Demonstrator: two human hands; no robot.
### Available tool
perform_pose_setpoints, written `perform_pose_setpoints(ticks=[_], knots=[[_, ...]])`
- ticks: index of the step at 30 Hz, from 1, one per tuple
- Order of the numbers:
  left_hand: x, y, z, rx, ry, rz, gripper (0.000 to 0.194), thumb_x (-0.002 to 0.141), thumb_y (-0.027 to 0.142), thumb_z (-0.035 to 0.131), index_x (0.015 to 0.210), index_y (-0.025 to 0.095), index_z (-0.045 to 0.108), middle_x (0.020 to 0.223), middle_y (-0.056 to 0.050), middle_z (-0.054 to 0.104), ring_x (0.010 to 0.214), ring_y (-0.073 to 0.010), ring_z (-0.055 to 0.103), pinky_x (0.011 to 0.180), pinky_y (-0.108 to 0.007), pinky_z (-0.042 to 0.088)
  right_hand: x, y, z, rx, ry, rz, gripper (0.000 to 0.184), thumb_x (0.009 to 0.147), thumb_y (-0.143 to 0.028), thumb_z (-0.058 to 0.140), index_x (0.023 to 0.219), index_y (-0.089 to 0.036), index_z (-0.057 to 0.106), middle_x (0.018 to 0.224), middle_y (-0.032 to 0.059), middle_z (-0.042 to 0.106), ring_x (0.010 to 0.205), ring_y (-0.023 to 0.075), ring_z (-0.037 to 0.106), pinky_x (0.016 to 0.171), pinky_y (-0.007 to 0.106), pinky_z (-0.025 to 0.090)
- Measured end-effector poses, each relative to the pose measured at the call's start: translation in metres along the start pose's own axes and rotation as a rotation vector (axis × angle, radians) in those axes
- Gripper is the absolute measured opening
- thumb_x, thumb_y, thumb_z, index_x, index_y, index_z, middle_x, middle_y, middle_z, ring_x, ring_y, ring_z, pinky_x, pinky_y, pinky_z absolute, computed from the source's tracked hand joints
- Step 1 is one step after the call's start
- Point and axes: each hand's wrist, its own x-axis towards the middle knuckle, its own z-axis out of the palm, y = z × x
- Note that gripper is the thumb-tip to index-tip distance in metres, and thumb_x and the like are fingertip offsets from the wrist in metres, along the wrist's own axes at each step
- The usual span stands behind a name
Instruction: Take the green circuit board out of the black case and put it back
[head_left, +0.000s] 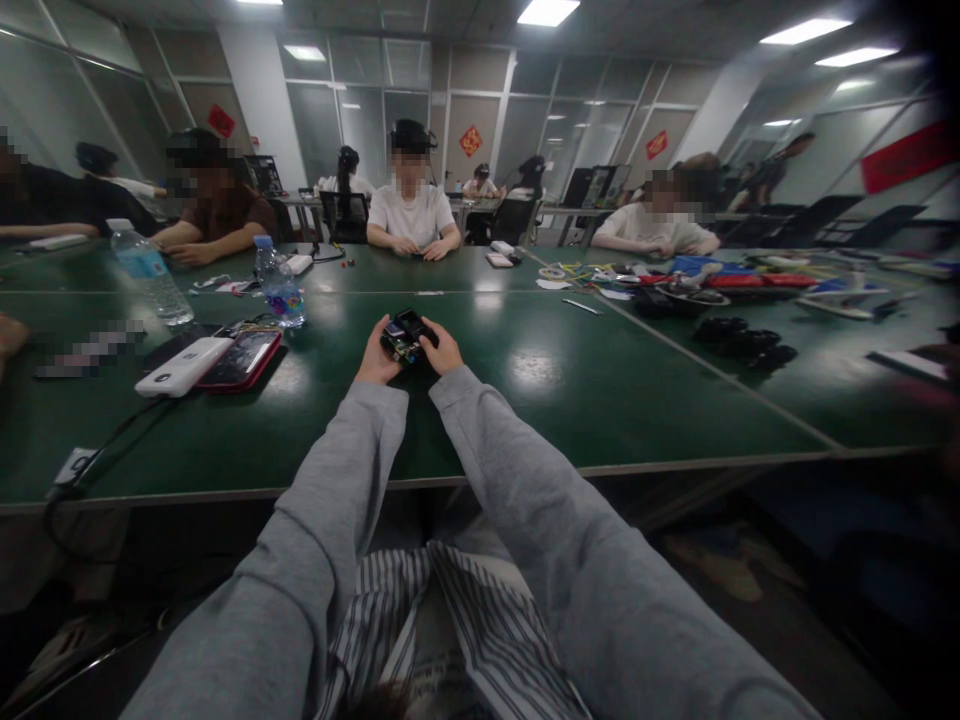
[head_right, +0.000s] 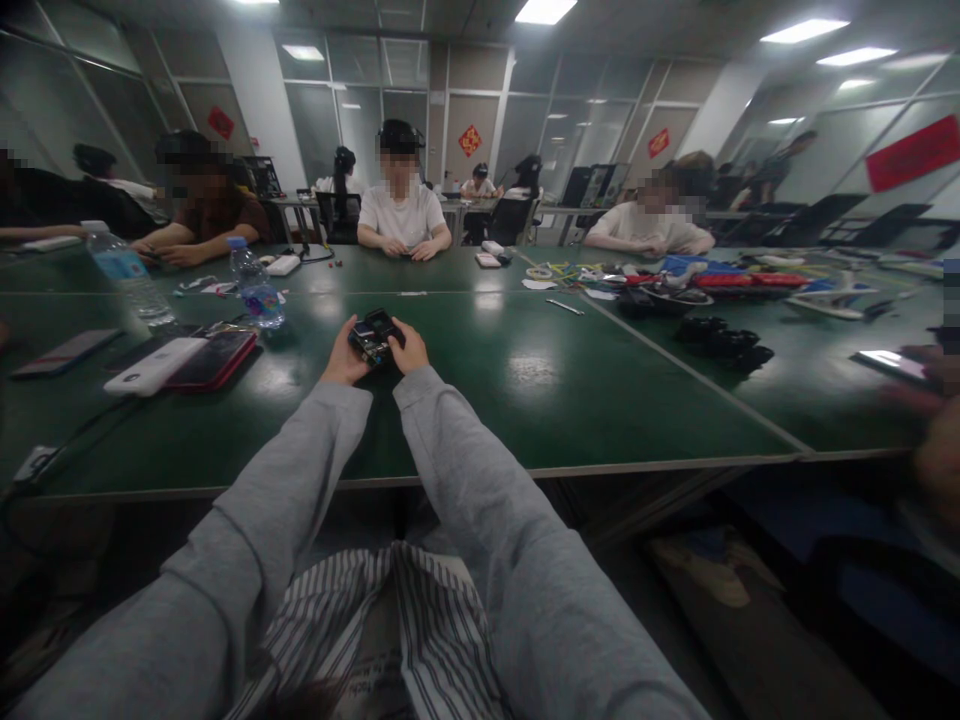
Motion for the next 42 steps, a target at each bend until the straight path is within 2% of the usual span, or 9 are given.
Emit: perform_pose_setpoints(ticks=[4,9,13,17,24,29,33,38,42], knots=[[-0.004,0.001,0.003,0.013,-0.042,0.004,0.038,0.092,0.038,0.063,0.122,0.016,0.067,0.096,-0.012,0.079,0.107,-0.0312,0.073,0.103,-0.045,0.055,0.001,-0.001,-0.001,0.020,0.008,0.007,0.049,0.089,-0.034,0.065,0.133,-0.013,0.062,0.138,0.0167,0.064,0.133,0.0277,0.058,0.120,0.046,0.039],[-0.009,0.001,0.005,0.022,-0.077,0.000,0.031,0.092,0.038,0.062,0.110,0.014,0.070,0.084,-0.009,0.077,0.105,-0.0294,0.074,0.102,-0.044,0.055,0.005,0.002,-0.003,0.172,-0.012,0.031,0.062,0.082,-0.049,0.072,0.132,-0.014,0.062,0.133,0.0161,0.065,0.124,0.0285,0.061,0.114,0.048,0.045],[-0.011,0.001,0.006,0.029,-0.104,-0.011,0.028,0.092,0.039,0.062,0.103,0.014,0.070,0.085,-0.010,0.077,0.106,-0.0309,0.073,0.101,-0.046,0.056,0.007,0.007,-0.002,0.345,-0.051,0.159,0.071,0.071,-0.054,0.081,0.131,-0.021,0.062,0.110,0.0090,0.073,0.103,0.0268,0.068,0.100,0.050,0.055],[-0.012,0.001,0.006,0.028,-0.113,0.023,0.026,0.091,0.038,0.062,0.099,0.015,0.071,0.084,-0.010,0.077,0.109,-0.0309,0.072,0.103,-0.045,0.055,0.007,0.014,0.000,0.467,-0.079,0.280,0.074,0.067,-0.059,0.084,0.129,-0.025,0.062,0.100,0.0051,0.074,0.093,0.0244,0.072,0.091,0.048,0.059],[-0.011,0.001,0.007,0.057,-0.143,0.013,0.043,0.095,0.051,0.057,0.106,0.013,0.071,0.096,-0.014,0.078,0.112,-0.0334,0.071,0.102,-0.049,0.055,0.005,0.019,-0.001,0.486,-0.091,0.274,0.078,0.062,-0.060,0.086,0.128,-0.027,0.060,0.087,0.0006,0.074,0.077,0.0214,0.072,0.082,0.046,0.062],[-0.012,0.001,0.008,0.077,-0.126,-0.025,0.066,0.092,0.070,0.050,0.119,0.012,0.070,0.106,-0.018,0.076,0.115,-0.0346,0.070,0.102,-0.051,0.055,0.003,0.014,0.002,0.432,-0.084,0.226,0.082,0.059,-0.063,0.086,0.126,-0.025,0.060,0.084,0.0010,0.071,0.080,0.0227,0.070,0.081,0.043,0.061],[-0.010,0.000,0.006,0.075,-0.116,-0.048,0.079,0.089,0.078,0.045,0.121,0.010,0.070,0.104,-0.020,0.076,0.113,-0.0340,0.070,0.101,-0.049,0.055,-0.001,0.010,0.008,0.415,-0.051,0.213,0.082,0.058,-0.065,0.085,0.125,-0.025,0.060,0.088,0.0014,0.070,0.082,0.0224,0.069,0.085,0.044,0.060],[-0.006,-0.001,0.002,0.035,-0.110,-0.048,0.077,0.090,0.077,0.045,0.122,0.012,0.070,0.103,-0.018,0.077,0.109,-0.0315,0.072,0.099,-0.047,0.056,-0.004,0.005,0.008,0.410,-0.038,0.268,0.080,0.057,-0.065,0.086,0.123,-0.027,0.061,0.092,0.0014,0.070,0.085,0.0219,0.068,0.086,0.043,0.059],[-0.001,-0.001,-0.001,0.028,-0.141,-0.019,0.068,0.089,0.073,0.052,0.117,0.014,0.072,0.101,-0.015,0.078,0.105,-0.0311,0.073,0.096,-0.046,0.057,-0.004,-0.002,0.004,0.421,-0.051,0.235,0.077,0.059,-0.063,0.087,0.122,-0.026,0.063,0.105,0.0046,0.072,0.093,0.0227,0.068,0.092,0.041,0.057]])
